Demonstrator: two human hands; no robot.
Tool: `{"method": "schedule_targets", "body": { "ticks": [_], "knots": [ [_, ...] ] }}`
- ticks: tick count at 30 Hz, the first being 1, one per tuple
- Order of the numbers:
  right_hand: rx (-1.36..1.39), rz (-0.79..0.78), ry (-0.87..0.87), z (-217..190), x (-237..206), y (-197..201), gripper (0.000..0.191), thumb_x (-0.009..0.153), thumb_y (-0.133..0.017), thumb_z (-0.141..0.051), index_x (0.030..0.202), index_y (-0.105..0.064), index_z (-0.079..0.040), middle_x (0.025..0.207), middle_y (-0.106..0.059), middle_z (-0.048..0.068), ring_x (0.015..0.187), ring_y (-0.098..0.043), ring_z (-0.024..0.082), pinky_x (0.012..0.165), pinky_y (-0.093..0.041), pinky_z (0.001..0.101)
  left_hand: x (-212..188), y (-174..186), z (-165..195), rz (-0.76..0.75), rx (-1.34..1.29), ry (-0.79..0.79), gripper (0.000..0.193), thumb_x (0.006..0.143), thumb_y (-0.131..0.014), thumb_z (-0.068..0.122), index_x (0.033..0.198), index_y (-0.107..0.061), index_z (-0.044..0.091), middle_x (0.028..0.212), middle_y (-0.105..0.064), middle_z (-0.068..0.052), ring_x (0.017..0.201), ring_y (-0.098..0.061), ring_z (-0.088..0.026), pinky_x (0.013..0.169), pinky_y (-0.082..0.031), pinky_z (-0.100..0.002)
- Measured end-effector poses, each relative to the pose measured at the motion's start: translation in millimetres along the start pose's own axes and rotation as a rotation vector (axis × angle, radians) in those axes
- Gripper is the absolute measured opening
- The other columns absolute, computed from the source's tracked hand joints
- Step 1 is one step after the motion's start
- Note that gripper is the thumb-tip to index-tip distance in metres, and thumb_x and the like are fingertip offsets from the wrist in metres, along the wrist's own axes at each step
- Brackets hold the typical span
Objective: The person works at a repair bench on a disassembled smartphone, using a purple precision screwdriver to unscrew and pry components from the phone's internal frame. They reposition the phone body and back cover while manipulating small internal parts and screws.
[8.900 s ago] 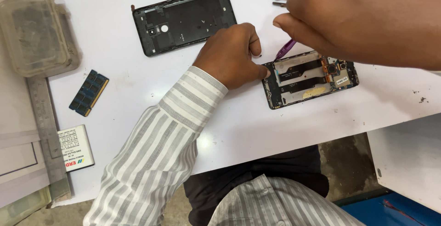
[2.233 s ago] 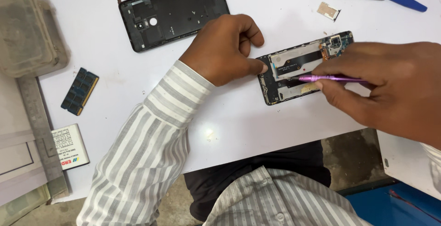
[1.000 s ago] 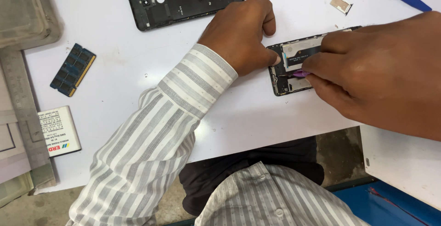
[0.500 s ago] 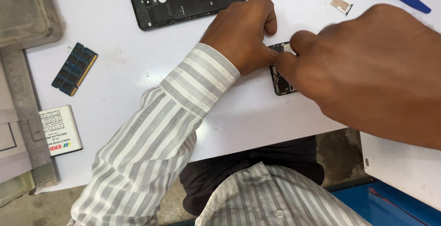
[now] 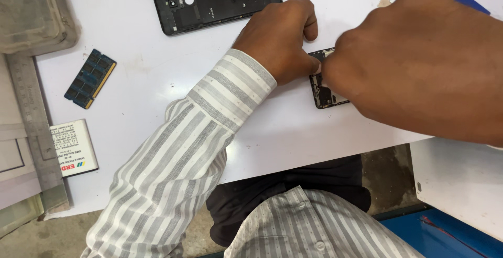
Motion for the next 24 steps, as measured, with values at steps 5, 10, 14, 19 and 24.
{"method": "schedule_targets", "body": {
  "ticks": [5, 10, 14, 19, 24],
  "knots": [
    [0.007, 0.142, 0.023, 3.1, -0.4, 4.2, 0.024, 0.086, -0.064, -0.013, 0.11, -0.065, -0.011, 0.099, -0.069, 0.006, 0.071, -0.076, 0.019, 0.057, -0.059, 0.0331, -0.7, 0.1, 0.1, 0.008, -0.021, 0.022, 0.039, 0.062, -0.091, 0.016, 0.088, -0.063, 0.01, 0.078, -0.071, -0.007, 0.071, -0.071, -0.023, 0.063, -0.056, -0.038],
    [0.012, 0.002, 0.053, 4.7, -3.5, 10.1, 0.01, 0.087, -0.066, -0.014, 0.096, -0.068, -0.01, 0.091, -0.07, 0.005, 0.08, -0.075, 0.019, 0.066, -0.06, 0.0337, -0.8, 1.3, 1.5, -0.011, -0.051, 0.042, 0.043, 0.062, -0.095, 0.024, 0.086, -0.063, 0.009, 0.076, -0.069, -0.008, 0.07, -0.069, -0.023, 0.064, -0.055, -0.038],
    [0.022, -0.086, 0.081, 5.9, -4.5, 16.9, 0.008, 0.088, -0.068, -0.017, 0.092, -0.069, -0.011, 0.088, -0.071, 0.005, 0.084, -0.075, 0.019, 0.071, -0.06, 0.0343, 0.5, 3.4, 2.2, -0.03, -0.046, 0.026, 0.044, 0.058, -0.095, 0.021, 0.085, -0.063, 0.009, 0.076, -0.069, -0.008, 0.07, -0.069, -0.022, 0.063, -0.055, -0.037],
    [0.099, -0.085, 0.054, 4.1, -3.7, 22.5, 0.012, 0.091, -0.065, -0.014, 0.101, -0.064, -0.007, 0.088, -0.071, 0.007, 0.081, -0.077, 0.021, 0.069, -0.061, 0.0351, 1.4, 2.4, 1.0, -0.026, -0.042, 0.058, 0.036, 0.063, -0.09, 0.016, 0.086, -0.063, 0.009, 0.075, -0.069, -0.008, 0.069, -0.07, -0.022, 0.063, -0.055, -0.037],
    [0.104, -0.133, 0.078, 4.4, -4.0, 21.6, 0.009, 0.09, -0.064, -0.011, 0.096, -0.066, -0.005, 0.086, -0.071, 0.009, 0.083, -0.076, 0.02, 0.07, -0.061, 0.0347, 3.1, 1.3, 0.1, -0.022, -0.04, 0.045, 0.037, 0.064, -0.092, 0.018, 0.085, -0.063, 0.009, 0.076, -0.069, -0.007, 0.069, -0.07, -0.021, 0.063, -0.056, -0.036]
  ]
}}
Point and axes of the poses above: each hand's wrist, its own x-axis towards the middle knuckle, its own y-axis out of the back of the hand, z = x × y, the point moved 1 cm from there along x, towards the middle knuckle
